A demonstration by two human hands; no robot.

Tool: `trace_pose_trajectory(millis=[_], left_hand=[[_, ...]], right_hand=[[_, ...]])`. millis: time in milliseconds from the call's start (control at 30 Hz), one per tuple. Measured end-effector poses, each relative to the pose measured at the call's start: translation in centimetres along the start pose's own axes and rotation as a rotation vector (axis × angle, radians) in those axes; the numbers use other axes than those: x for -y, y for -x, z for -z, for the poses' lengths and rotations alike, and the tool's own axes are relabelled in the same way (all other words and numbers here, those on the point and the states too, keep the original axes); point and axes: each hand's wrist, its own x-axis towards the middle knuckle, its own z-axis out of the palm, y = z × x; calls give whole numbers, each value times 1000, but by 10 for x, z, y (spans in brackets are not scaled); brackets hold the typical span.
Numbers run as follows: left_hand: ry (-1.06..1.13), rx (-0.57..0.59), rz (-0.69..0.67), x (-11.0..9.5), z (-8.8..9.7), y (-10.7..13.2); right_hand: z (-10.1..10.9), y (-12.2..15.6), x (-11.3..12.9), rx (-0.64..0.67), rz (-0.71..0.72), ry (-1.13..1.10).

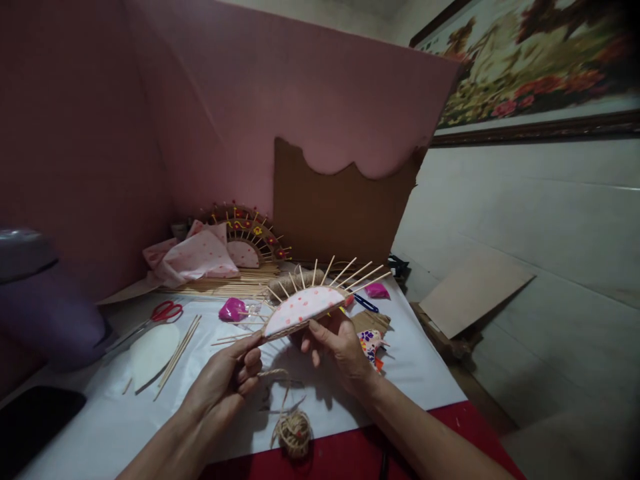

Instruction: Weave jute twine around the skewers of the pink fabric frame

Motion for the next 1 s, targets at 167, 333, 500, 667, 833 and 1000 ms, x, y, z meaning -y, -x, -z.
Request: trace_pose_trajectory(millis=[167,333,500,667,833,1000], left_hand=[[0,5,18,-1,-1,0],[-7,20,30,-2,-1,2],[-34,31,10,-3,-1,3],[-91,39,-45,-2,2,1],[-248,104,-267,4,-1,6],[-412,77,-514,14,-8,18]], right_hand=[[-1,0,0,8,29,-12],[-1,0,2,-1,46,-31],[0,-1,1,13,65,-57],[1,-2,-1,-22,77,-56],[-1,3,-2,-41,6,-97],[-4,8,-5,-45,-248,-382]])
